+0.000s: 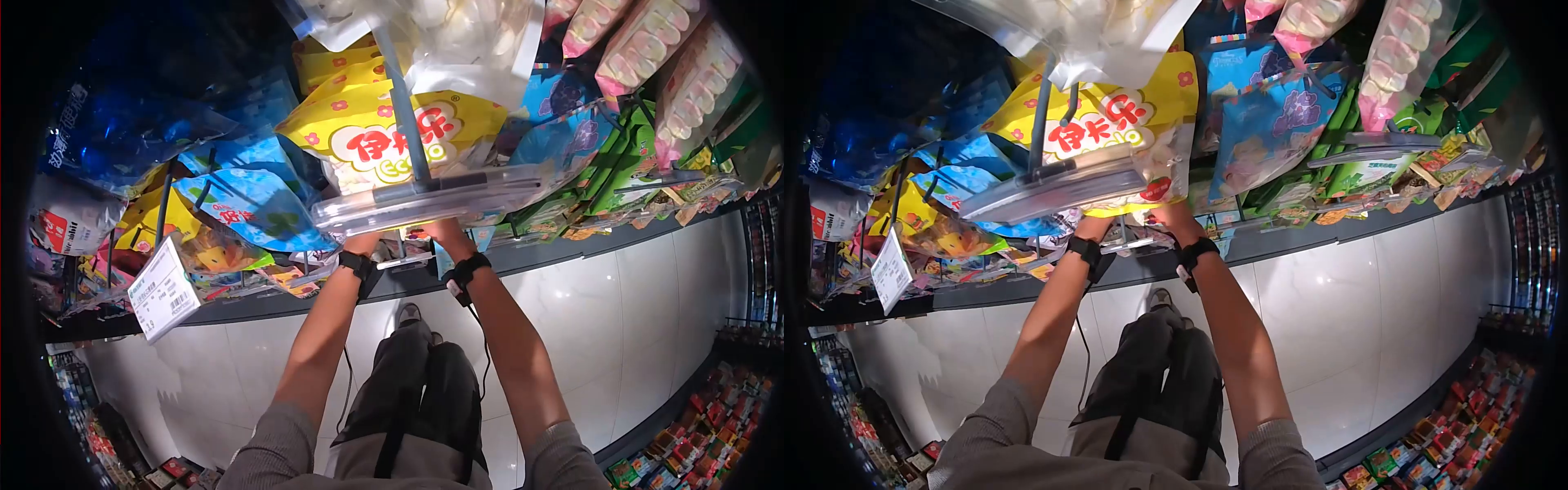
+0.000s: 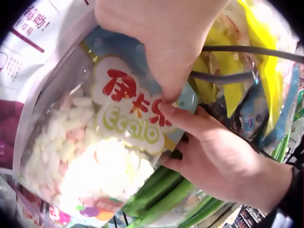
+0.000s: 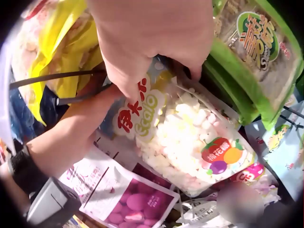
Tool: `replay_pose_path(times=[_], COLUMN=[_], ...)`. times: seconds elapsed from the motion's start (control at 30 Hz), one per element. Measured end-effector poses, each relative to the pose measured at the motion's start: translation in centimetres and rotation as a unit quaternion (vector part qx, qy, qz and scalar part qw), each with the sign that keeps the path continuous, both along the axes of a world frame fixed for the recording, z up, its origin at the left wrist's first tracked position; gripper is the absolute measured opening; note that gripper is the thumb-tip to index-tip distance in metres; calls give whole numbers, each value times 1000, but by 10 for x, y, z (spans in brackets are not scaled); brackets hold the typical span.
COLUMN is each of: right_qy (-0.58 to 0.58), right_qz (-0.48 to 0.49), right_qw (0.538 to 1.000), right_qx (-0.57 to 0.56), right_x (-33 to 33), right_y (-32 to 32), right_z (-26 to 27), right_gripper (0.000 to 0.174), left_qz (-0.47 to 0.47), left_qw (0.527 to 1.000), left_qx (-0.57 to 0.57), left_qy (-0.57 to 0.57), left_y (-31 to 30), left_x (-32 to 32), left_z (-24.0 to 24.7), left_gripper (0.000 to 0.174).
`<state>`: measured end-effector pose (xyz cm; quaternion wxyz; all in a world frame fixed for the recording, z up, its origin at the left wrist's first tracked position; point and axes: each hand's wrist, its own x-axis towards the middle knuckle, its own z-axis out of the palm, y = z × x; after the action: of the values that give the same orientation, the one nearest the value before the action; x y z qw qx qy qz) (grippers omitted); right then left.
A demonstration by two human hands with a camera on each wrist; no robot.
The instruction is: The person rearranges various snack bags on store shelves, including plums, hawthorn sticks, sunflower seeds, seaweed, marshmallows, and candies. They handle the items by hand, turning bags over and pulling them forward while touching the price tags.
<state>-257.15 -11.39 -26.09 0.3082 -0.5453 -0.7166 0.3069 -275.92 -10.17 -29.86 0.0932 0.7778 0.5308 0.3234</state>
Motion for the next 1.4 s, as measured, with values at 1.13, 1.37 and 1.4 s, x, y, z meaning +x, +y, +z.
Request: replay_pose_path(times=[1.13,1.37,1.4], right_qy=[-20,82,95], right_qz=[-151,-198,-186], right_qw=[959,953,961], right_qx=[-239,-215,-182], right_x=[112,134,141], right_y=[-149,-142,-141], right_z=[1,59,40], right_gripper=[22,23,22], left_qz=[76,-62,-85], left_qw=[976,953,949], left_qx=[-196,-265,-265], left_qy=[-49,-134,-147], left_y=[-168,-169,-163], left_x=[18,46,50], left_z=[82,106,107], left_gripper=[59,38,38])
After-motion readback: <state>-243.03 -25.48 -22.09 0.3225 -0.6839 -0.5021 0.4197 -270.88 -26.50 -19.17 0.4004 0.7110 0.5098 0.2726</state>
